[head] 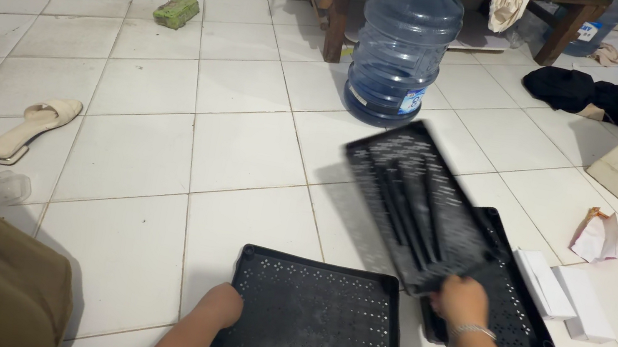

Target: The person assembles a small black plastic stand by inserting four legs into a perforated tray and securing them with small caps. They then place a second tray on top to form a two-tiered stand.

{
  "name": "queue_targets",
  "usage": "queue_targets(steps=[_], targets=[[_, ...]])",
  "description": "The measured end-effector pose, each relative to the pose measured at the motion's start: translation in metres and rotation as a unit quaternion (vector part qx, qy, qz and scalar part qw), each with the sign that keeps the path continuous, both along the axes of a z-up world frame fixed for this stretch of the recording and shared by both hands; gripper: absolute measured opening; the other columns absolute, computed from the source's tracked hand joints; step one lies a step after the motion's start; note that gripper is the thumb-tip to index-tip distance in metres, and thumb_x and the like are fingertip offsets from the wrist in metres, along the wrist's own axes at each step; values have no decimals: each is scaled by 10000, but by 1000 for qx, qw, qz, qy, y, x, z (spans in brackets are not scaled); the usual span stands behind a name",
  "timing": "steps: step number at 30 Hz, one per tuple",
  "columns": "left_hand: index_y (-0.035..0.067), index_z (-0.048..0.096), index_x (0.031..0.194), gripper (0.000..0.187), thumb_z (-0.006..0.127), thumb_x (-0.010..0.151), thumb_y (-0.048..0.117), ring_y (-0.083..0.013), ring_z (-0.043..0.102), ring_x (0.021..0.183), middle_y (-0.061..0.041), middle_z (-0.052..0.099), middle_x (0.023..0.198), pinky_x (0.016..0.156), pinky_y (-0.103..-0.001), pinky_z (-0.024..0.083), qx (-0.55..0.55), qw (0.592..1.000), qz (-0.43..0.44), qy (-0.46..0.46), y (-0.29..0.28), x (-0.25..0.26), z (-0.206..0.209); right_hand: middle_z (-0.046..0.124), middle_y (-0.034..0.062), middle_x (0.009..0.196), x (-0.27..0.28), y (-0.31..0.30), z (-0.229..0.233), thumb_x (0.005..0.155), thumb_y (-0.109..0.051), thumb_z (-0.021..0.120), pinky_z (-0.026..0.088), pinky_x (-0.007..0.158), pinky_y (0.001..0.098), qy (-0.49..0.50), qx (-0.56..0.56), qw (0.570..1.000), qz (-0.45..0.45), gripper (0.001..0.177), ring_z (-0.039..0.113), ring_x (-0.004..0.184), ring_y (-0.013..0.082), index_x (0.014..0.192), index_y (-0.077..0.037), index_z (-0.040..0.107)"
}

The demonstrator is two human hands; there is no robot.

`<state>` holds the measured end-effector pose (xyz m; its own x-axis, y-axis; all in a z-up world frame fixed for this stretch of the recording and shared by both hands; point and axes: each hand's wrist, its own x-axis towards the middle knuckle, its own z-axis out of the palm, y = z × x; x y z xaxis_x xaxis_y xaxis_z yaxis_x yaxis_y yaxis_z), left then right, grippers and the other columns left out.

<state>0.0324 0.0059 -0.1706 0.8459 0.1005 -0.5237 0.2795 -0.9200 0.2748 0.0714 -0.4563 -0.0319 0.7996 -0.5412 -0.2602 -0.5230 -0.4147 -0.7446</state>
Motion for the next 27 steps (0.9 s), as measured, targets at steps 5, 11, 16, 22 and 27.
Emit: queue_targets(steps=[5,11,16,22,27], targets=[[-13,716,1065,247,541,966,132,-382,678,1107,-246,694,1170,953,-422,551,-8,1000,9,-2,4,1,1,686,221,701,42,78,-8,995,-189,526,466,475,374,39,156,985,57,361,590,508,256,853,105,679],[-4,689,1103,240,559,926,94,-399,658,1137,-251,661,1213,969,-436,542,27,996,-79,-4,5,-1,12,713,219,731,75,100,-23,1017,-121,484,431,449,361,86,153,982,69,357,574,495,235,863,128,689],[-22,649,1150,293,584,957,188,-393,661,1150,-256,682,1198,990,-425,537,-73,992,104,-6,-1,-7,22,720,166,745,88,98,-46,1079,-202,443,450,465,321,87,189,977,35,421,608,543,197,901,94,683],[-32,617,1191,298,584,959,153,-389,623,1202,-232,599,1309,996,-443,526,8,1000,-26,-8,-2,-9,28,734,152,859,84,90,-39,1074,-232,477,391,484,282,76,313,947,10,230,577,596,172,1102,-51,615],[-7,548,1278,366,613,963,169,-361,646,1214,-230,652,1286,1017,-414,535,-32,993,104,44,1,-14,58,775,164,985,43,74,-1,1023,-195,545,488,593,364,28,129,991,35,255,651,701,217,1186,-37,662]])
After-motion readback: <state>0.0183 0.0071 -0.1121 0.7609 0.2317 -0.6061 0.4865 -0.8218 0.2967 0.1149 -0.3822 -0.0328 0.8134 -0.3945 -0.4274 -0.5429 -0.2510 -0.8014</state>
